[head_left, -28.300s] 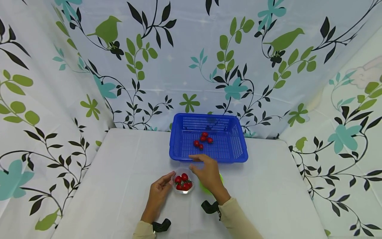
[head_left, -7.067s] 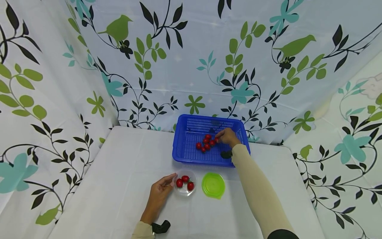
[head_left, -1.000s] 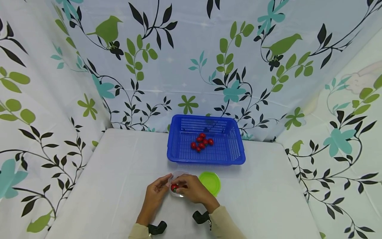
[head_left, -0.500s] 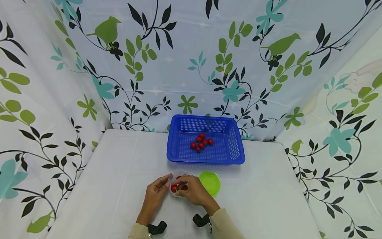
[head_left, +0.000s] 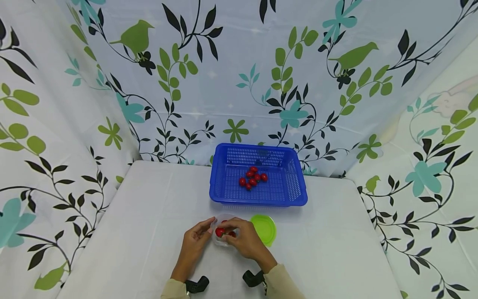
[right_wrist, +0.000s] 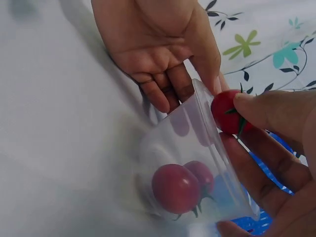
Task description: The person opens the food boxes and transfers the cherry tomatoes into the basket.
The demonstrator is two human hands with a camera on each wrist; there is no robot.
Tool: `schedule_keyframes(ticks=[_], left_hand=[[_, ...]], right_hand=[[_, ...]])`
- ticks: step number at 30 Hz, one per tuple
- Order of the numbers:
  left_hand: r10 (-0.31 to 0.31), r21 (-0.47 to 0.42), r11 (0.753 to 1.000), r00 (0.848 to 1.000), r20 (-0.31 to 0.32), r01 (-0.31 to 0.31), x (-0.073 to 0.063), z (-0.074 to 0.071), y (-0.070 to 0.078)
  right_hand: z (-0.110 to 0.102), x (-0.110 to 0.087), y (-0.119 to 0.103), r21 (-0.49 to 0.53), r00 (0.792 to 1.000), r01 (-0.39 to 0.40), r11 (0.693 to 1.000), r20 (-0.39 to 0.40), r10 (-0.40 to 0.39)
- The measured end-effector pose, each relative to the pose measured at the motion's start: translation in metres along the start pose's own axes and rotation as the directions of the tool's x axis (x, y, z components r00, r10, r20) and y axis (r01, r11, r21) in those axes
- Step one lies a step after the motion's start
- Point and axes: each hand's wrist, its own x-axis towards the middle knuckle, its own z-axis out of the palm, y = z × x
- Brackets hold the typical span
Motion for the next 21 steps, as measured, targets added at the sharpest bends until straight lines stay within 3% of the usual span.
schedule_keyframes(ticks=[10,21], left_hand=[[-0.012,0.005,1.000,1.000,-0.015,0.012,0.000,0.000,-0.002],[-0.019,0.004,1.000,1.000,-0.018,0.019,0.000,0.001,0.000]], right_hand=[[-0.012,-0.001,-0.009,-0.039,0.996,0.010,0.999,-0.086,-0.014],[-0.035,0.004,-0.028,0.009,0.993,-0.023,1.000,-0.119,0.024]])
